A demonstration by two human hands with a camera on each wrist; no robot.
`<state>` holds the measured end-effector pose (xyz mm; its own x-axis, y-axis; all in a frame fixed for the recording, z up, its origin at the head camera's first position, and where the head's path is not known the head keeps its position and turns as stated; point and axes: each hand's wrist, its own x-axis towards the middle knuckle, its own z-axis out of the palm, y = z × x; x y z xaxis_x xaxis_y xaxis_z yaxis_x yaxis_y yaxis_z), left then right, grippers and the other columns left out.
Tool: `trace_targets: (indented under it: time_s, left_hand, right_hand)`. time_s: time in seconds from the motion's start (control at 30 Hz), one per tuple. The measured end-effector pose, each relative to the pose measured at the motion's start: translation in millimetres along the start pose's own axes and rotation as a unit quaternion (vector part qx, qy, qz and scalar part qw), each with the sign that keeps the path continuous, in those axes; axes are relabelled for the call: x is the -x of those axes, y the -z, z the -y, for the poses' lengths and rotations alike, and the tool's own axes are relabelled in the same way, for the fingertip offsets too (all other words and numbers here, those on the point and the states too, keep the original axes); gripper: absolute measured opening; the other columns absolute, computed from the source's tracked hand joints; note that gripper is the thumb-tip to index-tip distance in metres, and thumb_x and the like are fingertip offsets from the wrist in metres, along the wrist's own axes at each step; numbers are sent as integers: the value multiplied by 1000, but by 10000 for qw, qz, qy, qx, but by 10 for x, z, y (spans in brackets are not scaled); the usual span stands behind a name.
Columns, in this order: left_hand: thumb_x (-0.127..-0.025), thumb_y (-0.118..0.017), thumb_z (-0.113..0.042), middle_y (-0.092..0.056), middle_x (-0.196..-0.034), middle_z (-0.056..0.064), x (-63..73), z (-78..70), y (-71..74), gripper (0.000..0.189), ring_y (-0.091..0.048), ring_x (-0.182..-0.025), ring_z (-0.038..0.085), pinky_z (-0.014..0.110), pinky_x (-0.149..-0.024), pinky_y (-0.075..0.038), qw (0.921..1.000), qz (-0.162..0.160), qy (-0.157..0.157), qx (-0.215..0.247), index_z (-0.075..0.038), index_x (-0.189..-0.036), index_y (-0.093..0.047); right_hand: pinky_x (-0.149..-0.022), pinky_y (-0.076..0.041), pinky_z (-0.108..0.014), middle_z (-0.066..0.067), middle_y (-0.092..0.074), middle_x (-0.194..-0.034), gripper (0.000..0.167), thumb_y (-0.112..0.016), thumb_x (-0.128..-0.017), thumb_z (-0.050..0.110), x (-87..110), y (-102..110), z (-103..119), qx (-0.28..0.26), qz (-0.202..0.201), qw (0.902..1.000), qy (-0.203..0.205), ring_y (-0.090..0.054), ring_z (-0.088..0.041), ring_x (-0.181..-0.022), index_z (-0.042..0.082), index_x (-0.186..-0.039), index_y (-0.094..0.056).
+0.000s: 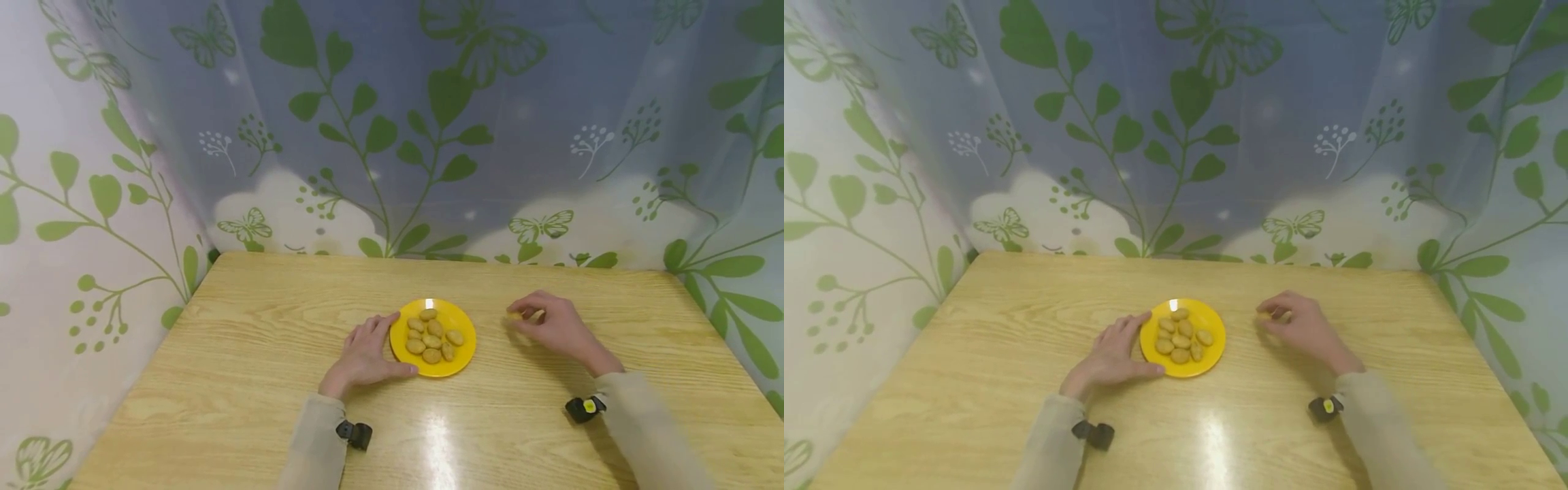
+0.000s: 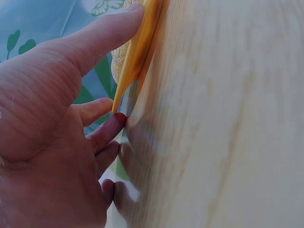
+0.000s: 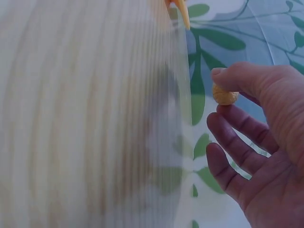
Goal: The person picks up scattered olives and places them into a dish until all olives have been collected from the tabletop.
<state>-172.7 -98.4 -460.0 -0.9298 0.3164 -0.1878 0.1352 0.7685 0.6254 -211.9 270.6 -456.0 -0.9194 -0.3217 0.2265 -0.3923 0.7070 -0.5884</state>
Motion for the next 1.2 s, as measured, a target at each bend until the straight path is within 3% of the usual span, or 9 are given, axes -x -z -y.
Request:
trace_targets:
  time_s: [0.37,0.73,1.2]
  left_hand:
    - [-80,-82,-52,-27,-166,18,48,68,29,103,-25,-152,45,64,-126,-14,10000,-57,77,10,-21,-162,-28]
    - [-80,-82,-52,-28,-166,18,34,29,3,103,-26,-152,44,64,-126,-14,10000,-47,-5,74,-21,-162,-29]
    - [-80,-81,-54,-31,-164,17,4,4,-5,104,-28,-151,44,64,-126,-16,10000,-10,-43,-56,-22,-163,-28]
  right_hand:
    - [-71,-57,-23,0,-73,-102,21,-80,-87,8,-66,-282,246,-318,174,9989,302,-65,-15,-88,13,-107,-78]
    - [-72,-56,-23,5,-73,-102,22,-80,-88,13,-151,-423,431,-531,325,9972,405,-65,-12,-90,17,-109,-78]
    - [-76,-58,-24,5,-74,-102,21,-81,-89,18,-283,-514,526,-860,422,9951,228,-65,-15,-93,17,-109,-77]
